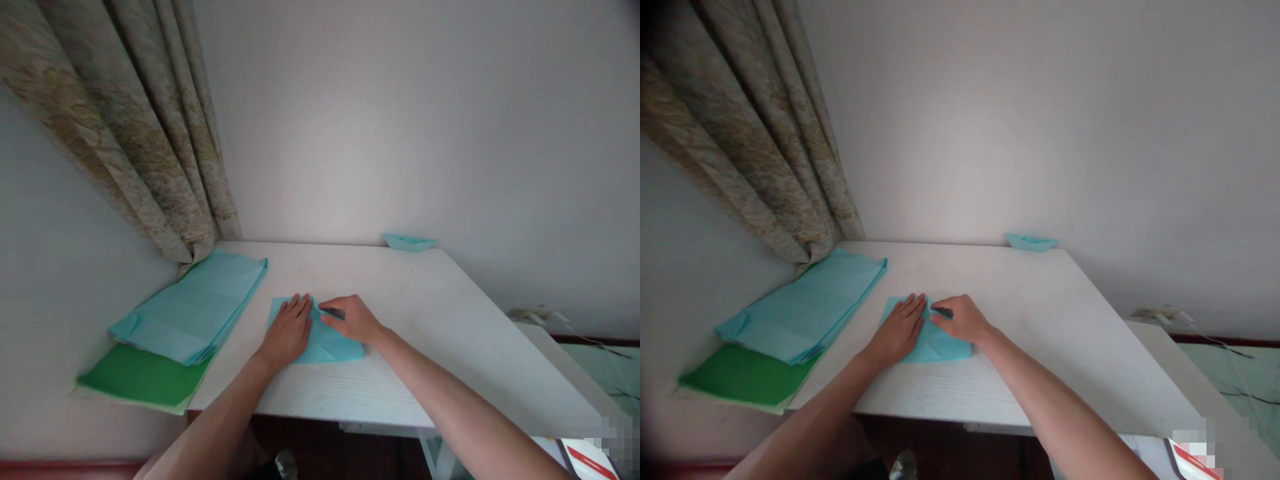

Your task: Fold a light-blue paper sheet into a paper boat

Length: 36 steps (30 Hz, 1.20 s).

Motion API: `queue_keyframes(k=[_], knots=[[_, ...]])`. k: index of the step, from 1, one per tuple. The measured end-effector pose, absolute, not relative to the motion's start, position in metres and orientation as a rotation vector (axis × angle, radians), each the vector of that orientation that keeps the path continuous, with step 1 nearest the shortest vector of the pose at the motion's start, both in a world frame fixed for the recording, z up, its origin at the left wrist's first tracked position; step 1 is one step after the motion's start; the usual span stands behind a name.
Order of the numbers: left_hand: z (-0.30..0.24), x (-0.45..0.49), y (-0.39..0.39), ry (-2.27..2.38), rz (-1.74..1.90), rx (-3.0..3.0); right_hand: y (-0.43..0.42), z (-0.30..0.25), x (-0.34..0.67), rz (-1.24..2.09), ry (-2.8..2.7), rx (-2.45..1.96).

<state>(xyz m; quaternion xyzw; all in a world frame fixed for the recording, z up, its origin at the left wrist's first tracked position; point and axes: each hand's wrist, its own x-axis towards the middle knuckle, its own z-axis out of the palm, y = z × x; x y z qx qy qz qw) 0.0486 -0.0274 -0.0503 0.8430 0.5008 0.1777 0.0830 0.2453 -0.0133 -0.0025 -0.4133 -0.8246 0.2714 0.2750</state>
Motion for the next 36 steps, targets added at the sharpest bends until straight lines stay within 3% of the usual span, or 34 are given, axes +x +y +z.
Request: queue_keyframes(k=[12, 36], knots=[[-0.046, 0.045, -0.023, 1.451, 0.508, 2.400, -0.006, -0.012, 0.241, 0.407, -2.533, -0.970], [-0.031, 0.032, -0.026, 1.294, 0.395, 2.430, -0.013, -0.015, 0.235, 0.445, -2.624, -1.155]])
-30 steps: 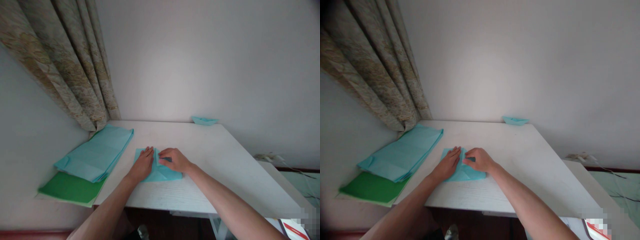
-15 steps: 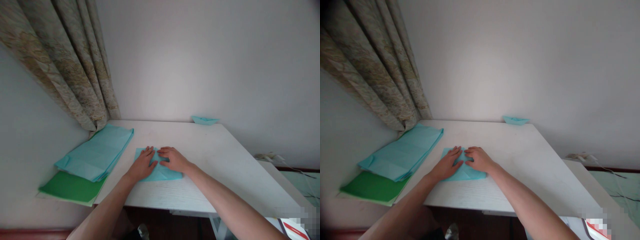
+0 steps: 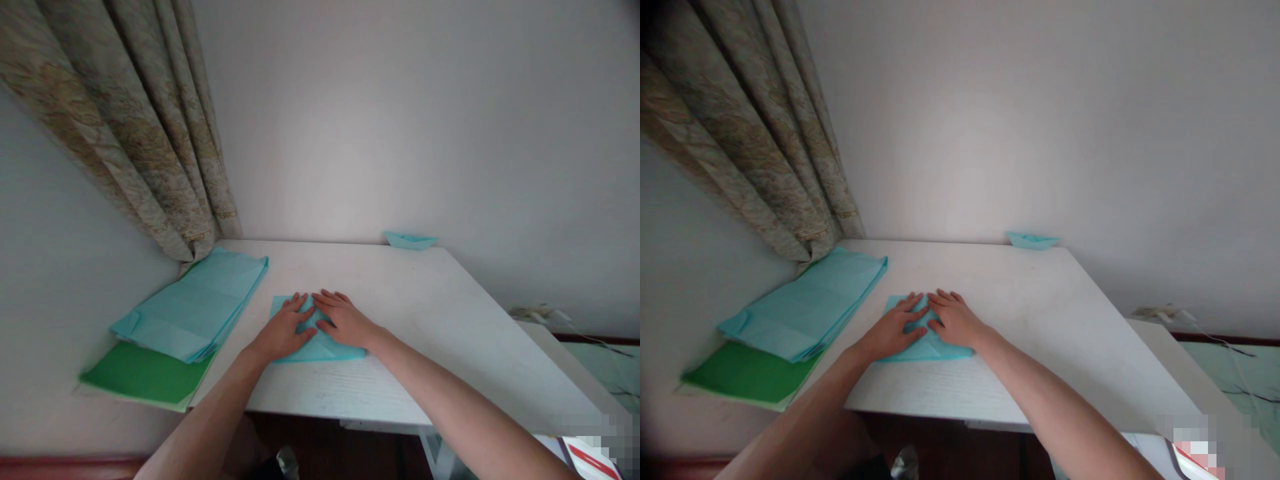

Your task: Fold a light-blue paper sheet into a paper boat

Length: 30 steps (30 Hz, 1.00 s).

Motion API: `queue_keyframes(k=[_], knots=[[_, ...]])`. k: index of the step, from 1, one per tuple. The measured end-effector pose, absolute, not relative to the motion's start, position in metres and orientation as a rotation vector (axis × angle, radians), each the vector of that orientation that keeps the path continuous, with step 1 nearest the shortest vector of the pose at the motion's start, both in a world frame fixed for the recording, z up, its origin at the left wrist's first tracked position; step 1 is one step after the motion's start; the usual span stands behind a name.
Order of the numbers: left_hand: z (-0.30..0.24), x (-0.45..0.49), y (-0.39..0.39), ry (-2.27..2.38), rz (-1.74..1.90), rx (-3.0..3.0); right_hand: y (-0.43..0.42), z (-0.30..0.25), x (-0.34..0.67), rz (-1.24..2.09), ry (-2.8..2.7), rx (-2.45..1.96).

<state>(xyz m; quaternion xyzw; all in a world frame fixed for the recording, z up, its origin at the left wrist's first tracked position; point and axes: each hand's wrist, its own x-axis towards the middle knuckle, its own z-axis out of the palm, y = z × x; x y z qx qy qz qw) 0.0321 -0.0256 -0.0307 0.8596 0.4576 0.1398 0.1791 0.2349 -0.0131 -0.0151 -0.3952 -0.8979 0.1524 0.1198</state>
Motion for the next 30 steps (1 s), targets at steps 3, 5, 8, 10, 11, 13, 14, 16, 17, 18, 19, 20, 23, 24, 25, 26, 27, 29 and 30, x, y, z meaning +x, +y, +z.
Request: queue_keyframes(k=[3, 5, 8, 10, 11, 13, 14, 16, 17, 18, 19, 20, 23, 24, 25, 26, 27, 29, 30], knots=[[-0.032, 0.031, -0.025, 1.282, 0.413, 2.431, -0.014, -0.015, 0.234, 0.448, -2.645, -1.165], [-0.033, 0.031, -0.025, 1.267, 0.413, 2.434, -0.014, -0.015, 0.234, 0.449, -2.653, -1.165], [-0.034, 0.031, -0.025, 1.237, 0.384, 2.446, -0.014, -0.016, 0.233, 0.455, -2.656, -1.161], [-0.034, 0.031, -0.025, 1.236, 0.367, 2.444, -0.013, -0.015, 0.233, 0.466, -2.650, -1.159], [-0.034, 0.031, -0.025, 1.244, 0.364, 2.439, -0.013, -0.015, 0.234, 0.475, -2.648, -1.157], [-0.035, 0.031, -0.026, 1.261, 0.359, 2.431, -0.012, -0.012, 0.237, 0.509, -2.652, -1.154], [-0.035, 0.030, -0.026, 1.270, 0.359, 2.429, -0.011, -0.011, 0.239, 0.536, -2.658, -1.155], [-0.036, 0.030, -0.026, 1.276, 0.358, 2.431, -0.009, -0.006, 0.246, 0.602, -2.678, -1.172], [-0.036, 0.030, -0.026, 1.278, 0.356, 2.432, -0.007, -0.004, 0.250, 0.634, -2.689, -1.193], [-0.036, 0.029, -0.026, 1.279, 0.356, 2.435, -0.006, -0.001, 0.255, 0.662, -2.699, -1.222], [-0.036, 0.029, -0.026, 1.276, 0.357, 2.437, -0.004, 0.001, 0.260, 0.685, -2.708, -1.258], [-0.036, 0.029, -0.026, 1.273, 0.361, 2.438, -0.002, 0.003, 0.265, 0.701, -2.712, -1.298], [-0.035, 0.028, -0.027, 1.264, 0.372, 2.429, 0.004, 0.006, 0.279, 0.728, -2.693, -1.405], [-0.035, 0.028, -0.027, 1.262, 0.371, 2.425, 0.005, 0.006, 0.283, 0.736, -2.687, -1.424], [-0.034, 0.028, -0.027, 1.260, 0.370, 2.420, 0.006, 0.006, 0.285, 0.744, -2.686, -1.434], [-0.035, 0.028, -0.027, 1.256, 0.370, 2.416, 0.007, 0.005, 0.288, 0.751, -2.688, -1.434], [-0.035, 0.027, -0.026, 1.250, 0.375, 2.411, 0.008, 0.005, 0.289, 0.758, -2.693, -1.431], [-0.037, 0.026, -0.025, 1.237, 0.401, 2.399, 0.009, 0.005, 0.290, 0.766, -2.698, -1.418], [-0.037, 0.025, -0.024, 1.235, 0.419, 2.391, 0.008, 0.005, 0.290, 0.768, -2.700, -1.410]])
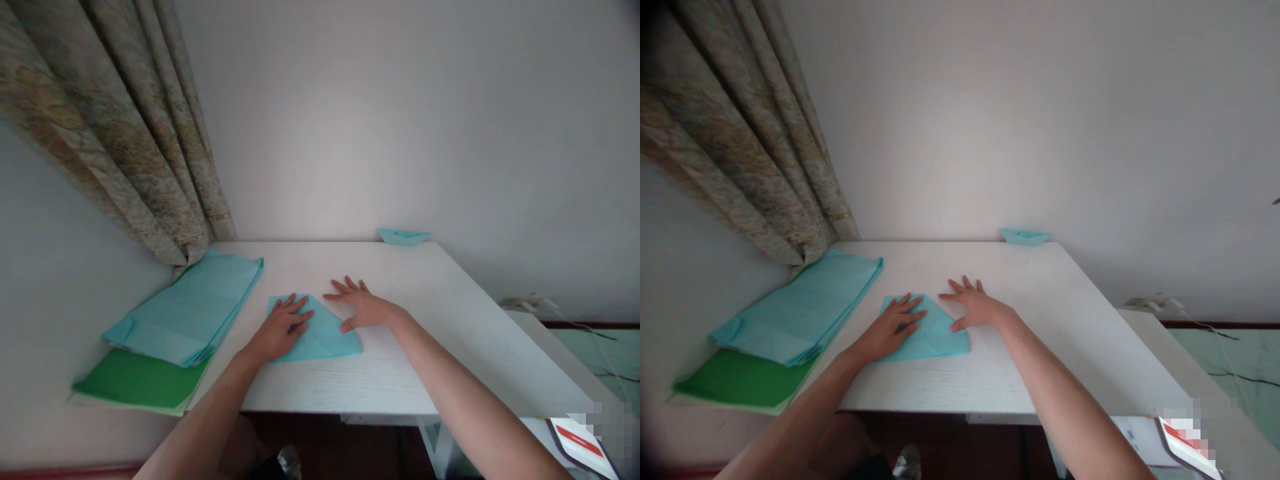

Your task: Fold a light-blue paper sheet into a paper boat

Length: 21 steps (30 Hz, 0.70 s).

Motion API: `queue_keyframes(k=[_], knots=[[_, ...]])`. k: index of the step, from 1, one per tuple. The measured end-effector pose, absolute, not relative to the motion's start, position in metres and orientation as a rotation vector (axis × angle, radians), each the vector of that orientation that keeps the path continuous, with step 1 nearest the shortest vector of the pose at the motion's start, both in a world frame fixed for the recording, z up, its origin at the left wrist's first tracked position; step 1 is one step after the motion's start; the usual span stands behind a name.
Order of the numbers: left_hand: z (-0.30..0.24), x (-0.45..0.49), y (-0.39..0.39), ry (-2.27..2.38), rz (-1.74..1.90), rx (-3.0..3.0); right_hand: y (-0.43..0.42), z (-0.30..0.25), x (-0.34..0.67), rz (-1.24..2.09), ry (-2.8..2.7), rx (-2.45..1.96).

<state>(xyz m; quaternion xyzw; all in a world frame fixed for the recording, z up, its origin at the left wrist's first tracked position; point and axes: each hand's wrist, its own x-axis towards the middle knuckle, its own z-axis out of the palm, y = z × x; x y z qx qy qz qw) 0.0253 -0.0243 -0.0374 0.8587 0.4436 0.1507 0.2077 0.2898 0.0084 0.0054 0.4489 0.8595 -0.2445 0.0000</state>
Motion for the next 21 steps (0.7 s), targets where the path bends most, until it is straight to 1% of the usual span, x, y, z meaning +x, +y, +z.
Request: queue_keyframes(k=[10, 21], knots=[[-0.0353, 0.0254, -0.0245, 1.283, 0.474, 2.349, 0.0085, 0.0061, 0.2873, -0.773, 2.724, 1.310], [-0.0368, 0.0241, -0.0244, 1.215, 0.414, 2.392, 0.0019, 0.0087, 0.2823, -0.738, 2.741, 1.324]])
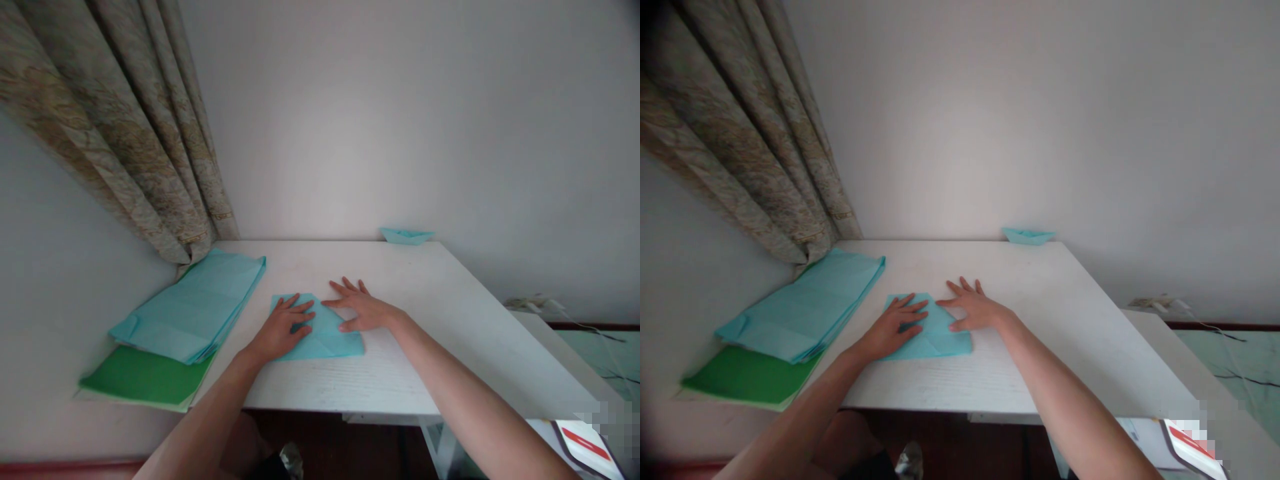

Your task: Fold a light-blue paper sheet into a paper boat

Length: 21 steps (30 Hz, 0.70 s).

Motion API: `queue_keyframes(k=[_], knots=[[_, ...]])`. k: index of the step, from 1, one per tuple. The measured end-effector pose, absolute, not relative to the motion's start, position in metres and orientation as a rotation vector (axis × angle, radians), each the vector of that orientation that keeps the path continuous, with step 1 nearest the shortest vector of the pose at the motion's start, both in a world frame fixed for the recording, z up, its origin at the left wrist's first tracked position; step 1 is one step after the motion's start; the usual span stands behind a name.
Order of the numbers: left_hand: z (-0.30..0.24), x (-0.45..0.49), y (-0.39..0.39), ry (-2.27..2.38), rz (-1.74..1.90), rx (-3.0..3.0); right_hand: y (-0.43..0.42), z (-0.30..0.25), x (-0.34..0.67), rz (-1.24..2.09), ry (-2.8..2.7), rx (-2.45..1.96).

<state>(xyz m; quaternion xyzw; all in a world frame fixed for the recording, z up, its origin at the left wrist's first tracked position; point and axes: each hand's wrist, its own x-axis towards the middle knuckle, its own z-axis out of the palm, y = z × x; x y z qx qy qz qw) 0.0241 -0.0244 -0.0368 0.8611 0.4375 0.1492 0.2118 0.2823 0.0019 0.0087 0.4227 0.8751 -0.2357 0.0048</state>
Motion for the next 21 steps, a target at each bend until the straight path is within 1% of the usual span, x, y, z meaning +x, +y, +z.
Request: queue_keyframes(k=[6, 13, 21], knots=[[-0.037, 0.024, -0.021, 1.100, 0.380, 2.365, -0.002, 0.009, 0.273, -0.696, 2.702, 1.278], [-0.037, 0.024, -0.019, 1.060, 0.435, 2.355, -0.002, -0.001, 0.260, -0.593, 2.743, 1.397], [-0.037, 0.025, -0.019, 1.109, 0.517, 2.349, 0.001, 0.000, 0.260, -0.677, 2.746, 1.410]])
